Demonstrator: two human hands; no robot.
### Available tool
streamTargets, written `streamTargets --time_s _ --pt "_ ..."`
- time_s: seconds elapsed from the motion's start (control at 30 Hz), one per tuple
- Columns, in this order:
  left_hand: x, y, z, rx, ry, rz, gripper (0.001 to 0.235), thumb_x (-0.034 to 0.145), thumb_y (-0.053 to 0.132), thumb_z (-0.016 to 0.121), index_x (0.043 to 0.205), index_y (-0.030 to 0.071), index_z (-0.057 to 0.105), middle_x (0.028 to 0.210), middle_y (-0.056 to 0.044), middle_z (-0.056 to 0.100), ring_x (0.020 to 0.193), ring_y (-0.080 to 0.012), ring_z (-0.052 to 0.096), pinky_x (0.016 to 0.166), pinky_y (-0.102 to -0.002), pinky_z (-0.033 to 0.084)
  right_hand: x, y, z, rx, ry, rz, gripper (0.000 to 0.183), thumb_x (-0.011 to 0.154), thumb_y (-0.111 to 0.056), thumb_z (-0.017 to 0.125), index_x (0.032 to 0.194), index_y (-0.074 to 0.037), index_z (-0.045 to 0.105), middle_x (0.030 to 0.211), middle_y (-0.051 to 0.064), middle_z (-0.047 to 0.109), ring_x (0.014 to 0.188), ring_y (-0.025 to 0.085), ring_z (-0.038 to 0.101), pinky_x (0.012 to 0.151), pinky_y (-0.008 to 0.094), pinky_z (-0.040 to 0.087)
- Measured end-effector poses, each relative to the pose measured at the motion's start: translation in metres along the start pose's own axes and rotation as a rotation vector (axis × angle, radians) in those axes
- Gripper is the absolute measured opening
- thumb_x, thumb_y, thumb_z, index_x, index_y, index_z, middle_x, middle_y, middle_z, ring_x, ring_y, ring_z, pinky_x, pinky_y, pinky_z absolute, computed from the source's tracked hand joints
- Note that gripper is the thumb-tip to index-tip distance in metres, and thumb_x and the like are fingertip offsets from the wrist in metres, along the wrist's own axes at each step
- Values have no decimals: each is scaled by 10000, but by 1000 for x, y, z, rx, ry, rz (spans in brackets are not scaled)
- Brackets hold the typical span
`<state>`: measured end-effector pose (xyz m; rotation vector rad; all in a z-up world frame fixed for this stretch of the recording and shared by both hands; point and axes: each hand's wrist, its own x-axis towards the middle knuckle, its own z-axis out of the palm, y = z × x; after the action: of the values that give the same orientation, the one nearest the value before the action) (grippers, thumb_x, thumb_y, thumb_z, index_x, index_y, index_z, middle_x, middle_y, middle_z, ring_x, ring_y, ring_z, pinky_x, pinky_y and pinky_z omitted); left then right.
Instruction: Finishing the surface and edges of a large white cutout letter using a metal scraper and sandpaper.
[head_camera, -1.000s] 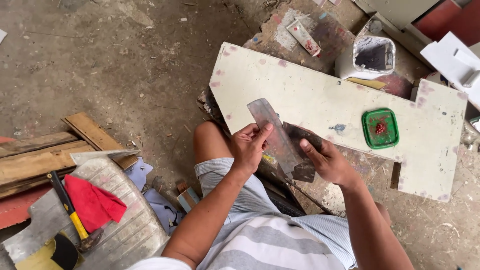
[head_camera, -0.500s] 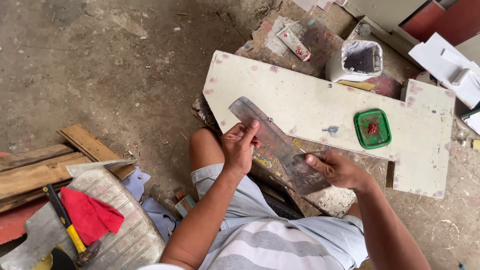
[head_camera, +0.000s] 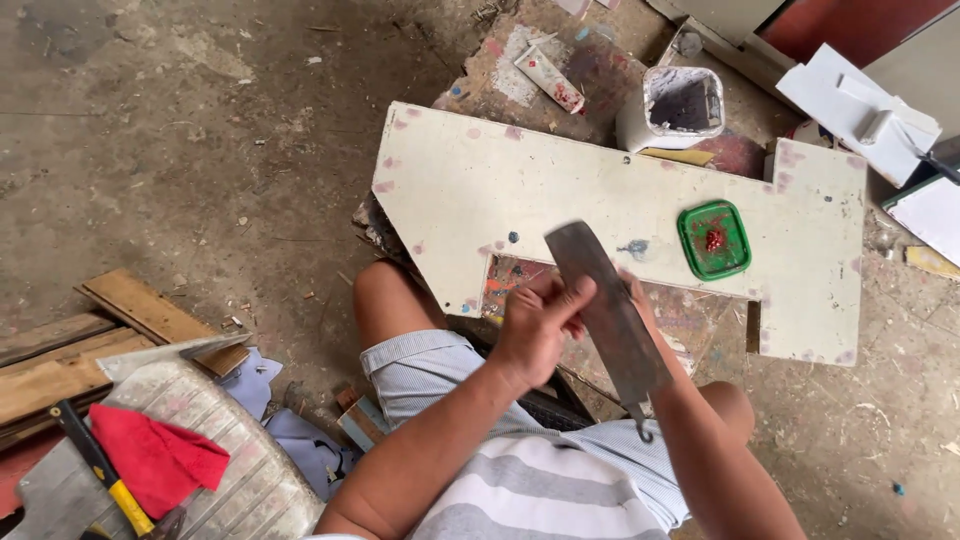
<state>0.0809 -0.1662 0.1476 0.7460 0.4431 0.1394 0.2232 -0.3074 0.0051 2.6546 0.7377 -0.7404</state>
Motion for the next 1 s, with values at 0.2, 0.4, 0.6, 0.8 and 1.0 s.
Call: streamTargets --time_s 0.2,0.4,0.6,0.8,1.0 --pt "23 2 -35 -495 -126 -67 190 1013 163 685 855 60 660 683 -95 713 587 -123 718 532 -186 605 -84 23 -47 2047 113 -418 478 1066 -580 419 912 -134 491 515 -23 347 379 123 375 337 242 304" --pt "7 -6 -28 -1247 -742 -483 172 996 160 684 1116 60 612 850 -88 692 761 -184 702 612 -254 627 -122 -10 -139 2533 136 -366 153 994 -210 677 1014 -115 558 730 44 651 576 156 648 508 233 525" --pt "0 -25 -31 -1268 -803 -475 251 1046 221 663 1040 -30 642 853 -147 673 682 -241 738 554 -267 651 -93 -31 -132 2361 249 -363 239 957 -221 710 1103 -149 534 921 70 720 813 181 763 704 320 647" --pt "-2 -10 -27 -913 -460 -506 362 1003 427 629 898 82 661 775 -58 679 478 -106 633 361 -80 485 -113 -52 -149 2174 367 -363 352 822 -160 841 1070 -144 592 911 65 722 833 191 744 755 355 644" --pt "-18 55 25 -628 -369 -216 252 1032 300 613 948 62 623 969 -149 780 744 -198 766 563 -233 614 -127 -53 -145 2059 415 -493 412 782 -188 878 1079 -127 598 927 104 696 857 204 703 846 363 625"
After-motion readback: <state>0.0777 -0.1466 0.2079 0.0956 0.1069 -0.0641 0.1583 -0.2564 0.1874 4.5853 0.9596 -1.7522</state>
